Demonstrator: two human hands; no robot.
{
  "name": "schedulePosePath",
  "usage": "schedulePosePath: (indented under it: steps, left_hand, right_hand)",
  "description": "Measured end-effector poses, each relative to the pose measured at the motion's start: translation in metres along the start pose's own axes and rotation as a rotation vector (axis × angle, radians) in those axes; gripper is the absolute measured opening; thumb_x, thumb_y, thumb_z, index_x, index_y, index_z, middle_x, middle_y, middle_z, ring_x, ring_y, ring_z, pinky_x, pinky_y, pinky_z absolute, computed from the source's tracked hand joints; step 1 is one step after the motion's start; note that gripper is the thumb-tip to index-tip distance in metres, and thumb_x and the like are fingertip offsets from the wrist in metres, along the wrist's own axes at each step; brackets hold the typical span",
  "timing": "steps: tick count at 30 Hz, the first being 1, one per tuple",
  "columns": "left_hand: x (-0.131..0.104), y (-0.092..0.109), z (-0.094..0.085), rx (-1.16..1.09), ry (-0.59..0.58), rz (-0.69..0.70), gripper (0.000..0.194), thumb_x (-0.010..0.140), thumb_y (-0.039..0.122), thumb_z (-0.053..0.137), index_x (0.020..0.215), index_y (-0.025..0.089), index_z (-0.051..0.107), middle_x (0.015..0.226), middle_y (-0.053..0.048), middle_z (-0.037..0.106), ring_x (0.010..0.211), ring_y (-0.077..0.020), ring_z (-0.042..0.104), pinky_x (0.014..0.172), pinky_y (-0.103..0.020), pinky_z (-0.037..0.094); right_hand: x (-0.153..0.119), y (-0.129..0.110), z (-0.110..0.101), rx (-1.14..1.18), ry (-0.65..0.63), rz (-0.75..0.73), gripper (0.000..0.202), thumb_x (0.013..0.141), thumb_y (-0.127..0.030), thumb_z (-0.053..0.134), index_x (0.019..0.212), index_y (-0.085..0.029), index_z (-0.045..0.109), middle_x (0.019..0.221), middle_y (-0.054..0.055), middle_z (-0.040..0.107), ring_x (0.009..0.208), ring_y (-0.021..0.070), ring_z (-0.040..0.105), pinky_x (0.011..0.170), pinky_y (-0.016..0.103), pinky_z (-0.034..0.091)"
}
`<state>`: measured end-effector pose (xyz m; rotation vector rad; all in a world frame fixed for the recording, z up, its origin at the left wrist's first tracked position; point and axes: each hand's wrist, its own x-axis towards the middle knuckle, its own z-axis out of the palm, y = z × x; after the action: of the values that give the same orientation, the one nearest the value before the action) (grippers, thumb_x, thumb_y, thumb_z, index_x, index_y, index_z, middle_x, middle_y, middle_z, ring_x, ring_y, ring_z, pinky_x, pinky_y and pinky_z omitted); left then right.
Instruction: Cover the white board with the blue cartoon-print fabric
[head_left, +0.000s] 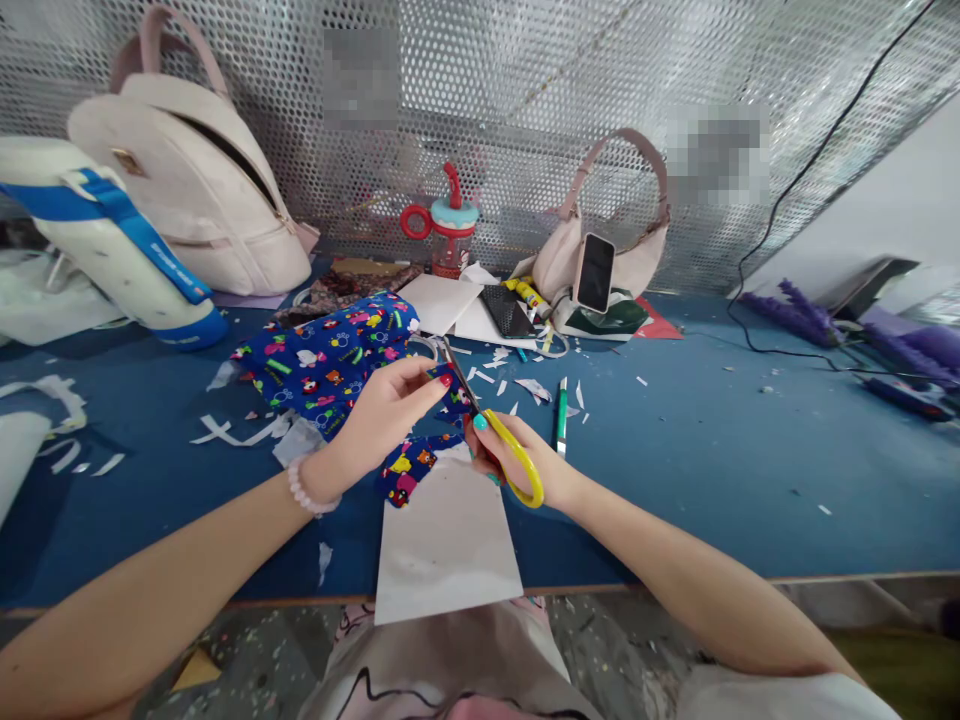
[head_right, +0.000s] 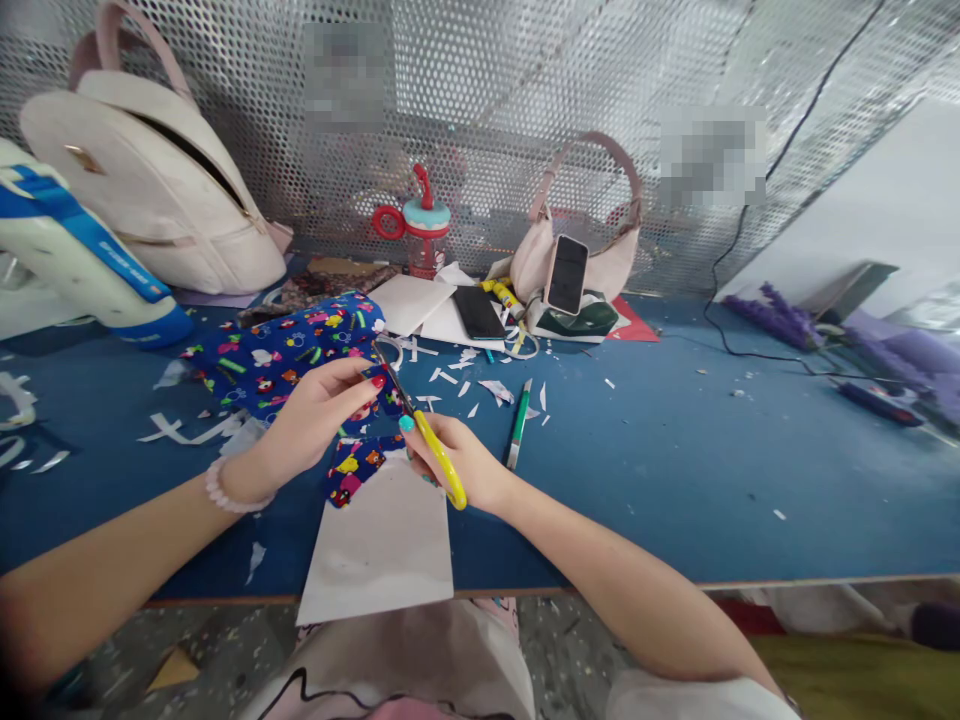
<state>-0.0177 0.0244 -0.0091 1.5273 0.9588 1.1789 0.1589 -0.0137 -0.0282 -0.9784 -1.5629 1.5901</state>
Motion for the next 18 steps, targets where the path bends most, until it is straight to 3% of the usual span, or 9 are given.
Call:
schedulePosePath:
  steps: [8, 18]
  left_hand:
    - [-0.005, 0.008, 0.005, -0.262, 0.045, -0.186, 0.017, 0.071, 0.034, 0.068, 0.079, 0.019, 0.064, 0.080, 0.002, 0.062, 0.070, -0.0108, 0.055, 0.060, -0.019, 0.047]
    - [-0.008, 0.016, 0.011, -0.309, 0.052, -0.301, 0.032, 0.061, 0.038, 0.082, 0.071, 0.016, 0.061, 0.064, 0.004, 0.056, 0.054, -0.0060, 0.047, 0.049, -0.017, 0.039]
  right_hand:
    - [-0.002, -0.003, 0.002, -0.022, 0.004, 0.006, 0.059, 0.074, -0.078, 0.058, 0.067, -0.023, 0.037, 0.050, -0.010, 0.034, 0.043, 0.0057, 0.028, 0.043, 0.024, 0.019]
    - [-0.003, -0.002, 0.003, -0.044, 0.034, 0.004, 0.055, 0.076, -0.071, 0.061, 0.068, -0.022, 0.037, 0.053, -0.009, 0.036, 0.046, 0.0058, 0.029, 0.044, 0.024, 0.020]
